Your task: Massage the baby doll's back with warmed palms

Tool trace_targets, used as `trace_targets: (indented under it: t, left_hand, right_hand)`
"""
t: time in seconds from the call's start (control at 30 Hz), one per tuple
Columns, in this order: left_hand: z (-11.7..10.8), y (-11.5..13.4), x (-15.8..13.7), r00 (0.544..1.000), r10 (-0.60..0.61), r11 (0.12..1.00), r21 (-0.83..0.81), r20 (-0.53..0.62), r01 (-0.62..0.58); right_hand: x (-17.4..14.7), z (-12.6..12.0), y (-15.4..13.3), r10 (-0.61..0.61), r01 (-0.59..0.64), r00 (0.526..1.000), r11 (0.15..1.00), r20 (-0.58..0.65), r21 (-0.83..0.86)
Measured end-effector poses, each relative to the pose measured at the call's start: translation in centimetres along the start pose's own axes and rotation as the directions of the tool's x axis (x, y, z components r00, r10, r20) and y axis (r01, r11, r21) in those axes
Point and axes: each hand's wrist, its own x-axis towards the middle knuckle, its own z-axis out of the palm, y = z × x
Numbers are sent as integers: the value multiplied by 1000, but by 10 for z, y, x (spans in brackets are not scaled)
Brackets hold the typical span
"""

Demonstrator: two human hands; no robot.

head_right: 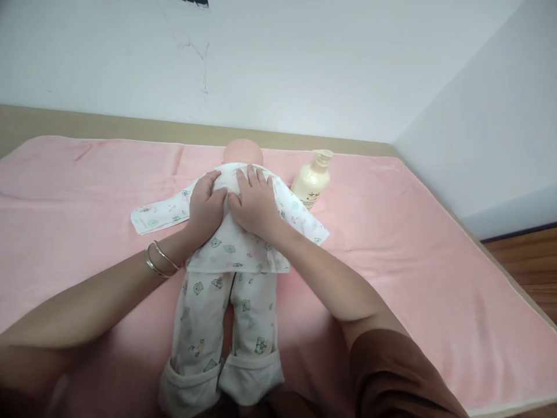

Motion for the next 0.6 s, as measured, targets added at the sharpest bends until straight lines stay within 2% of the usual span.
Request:
trace_targets:
  t: [0.17,0.3,0.37,0.43,0.47,0.53,0.57,0.6]
  left_hand:
    - [7,-5,0,997,77,997,-22,-31,-78]
    - [6,-12,1,994,104,993,-46,-38,-106]
    - [5,-14,1,990,137,989,-48,-27,-139]
    - [4,-17,1,987,162,985,-58,-15,-163]
    - [3,-17,0,986,165,984,-65,-15,-165]
    - [3,-17,-1,988,152,984,-86,-23,-153]
    - [2,-16,-1,990,142,984,-102,-28,-144]
    - [2,-16,-2,991,132,983,-121,-31,-135]
  right_hand:
    - [2,-3,1,20,-20,998,1000,57,0]
    - [3,0,0,23,-22,999,999,26,-27]
    - [3,-8,-2,0,0,1000,1000,0,1]
    - [-4,-27,-5,-139,145,987,987,-78,72]
    - [-10,-40,-7,-238,256,960,960,-150,115]
    - [-30,-70,-13,-462,513,847,839,-262,180]
    - [-41,-82,-15,-467,539,829,815,-310,213]
    - [-53,-92,-17,-422,513,833,831,-358,217]
